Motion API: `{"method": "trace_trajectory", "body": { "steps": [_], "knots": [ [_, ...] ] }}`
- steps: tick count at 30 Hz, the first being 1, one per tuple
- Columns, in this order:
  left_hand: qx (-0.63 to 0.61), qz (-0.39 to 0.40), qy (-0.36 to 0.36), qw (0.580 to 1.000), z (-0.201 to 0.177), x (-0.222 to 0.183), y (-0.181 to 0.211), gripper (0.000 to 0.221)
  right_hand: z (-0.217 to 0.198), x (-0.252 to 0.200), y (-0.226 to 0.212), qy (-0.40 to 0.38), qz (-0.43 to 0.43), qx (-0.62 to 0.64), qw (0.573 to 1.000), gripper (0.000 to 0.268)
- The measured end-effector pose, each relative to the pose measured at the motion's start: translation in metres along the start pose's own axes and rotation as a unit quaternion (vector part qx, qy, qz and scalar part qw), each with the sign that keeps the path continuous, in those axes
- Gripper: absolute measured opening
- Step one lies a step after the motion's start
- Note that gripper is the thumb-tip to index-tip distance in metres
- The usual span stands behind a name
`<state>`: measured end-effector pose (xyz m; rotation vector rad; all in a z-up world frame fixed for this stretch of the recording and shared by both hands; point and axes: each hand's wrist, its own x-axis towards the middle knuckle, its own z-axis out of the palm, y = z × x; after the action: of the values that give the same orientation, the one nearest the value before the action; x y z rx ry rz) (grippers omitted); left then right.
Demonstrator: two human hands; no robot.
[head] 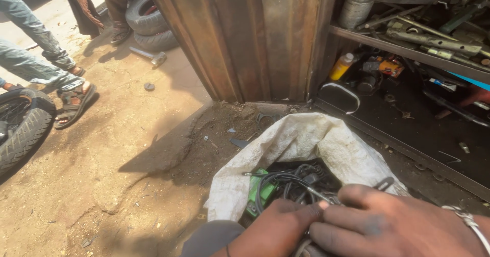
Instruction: Cleaning and inspecting a piston and other engine components inside a service bay.
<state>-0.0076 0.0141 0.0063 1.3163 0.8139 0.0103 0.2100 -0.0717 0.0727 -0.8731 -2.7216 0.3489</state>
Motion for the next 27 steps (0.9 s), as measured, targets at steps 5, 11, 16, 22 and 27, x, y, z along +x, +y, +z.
{"method": "trace_trajectory", "body": {
  "steps": [5, 11, 16, 22, 27],
  "knots": [
    [-0.142, -0.041, 0.036, 0.988, 0.003, -0.011, 0.020, 0.040, 0.027, -0.021, 0.019, 0.013, -0.006, -0.108, 0.994, 0.041],
    [-0.175, -0.022, 0.058, 0.983, -0.001, -0.019, 0.025, 0.039, 0.030, -0.019, 0.033, 0.062, -0.053, -0.165, 0.983, 0.039],
    [-0.307, -0.009, 0.022, 0.952, 0.006, -0.024, 0.028, 0.038, 0.008, -0.009, 0.005, 0.028, -0.028, -0.156, 0.987, 0.038],
    [-0.318, -0.001, 0.076, 0.945, -0.001, -0.024, 0.029, 0.037, -0.004, -0.010, 0.002, 0.057, 0.061, -0.130, 0.988, 0.064],
    [0.122, 0.253, 0.085, 0.956, -0.016, -0.021, 0.012, 0.050, -0.011, -0.005, -0.004, 0.073, 0.037, -0.088, 0.993, 0.054]
  ]
}}
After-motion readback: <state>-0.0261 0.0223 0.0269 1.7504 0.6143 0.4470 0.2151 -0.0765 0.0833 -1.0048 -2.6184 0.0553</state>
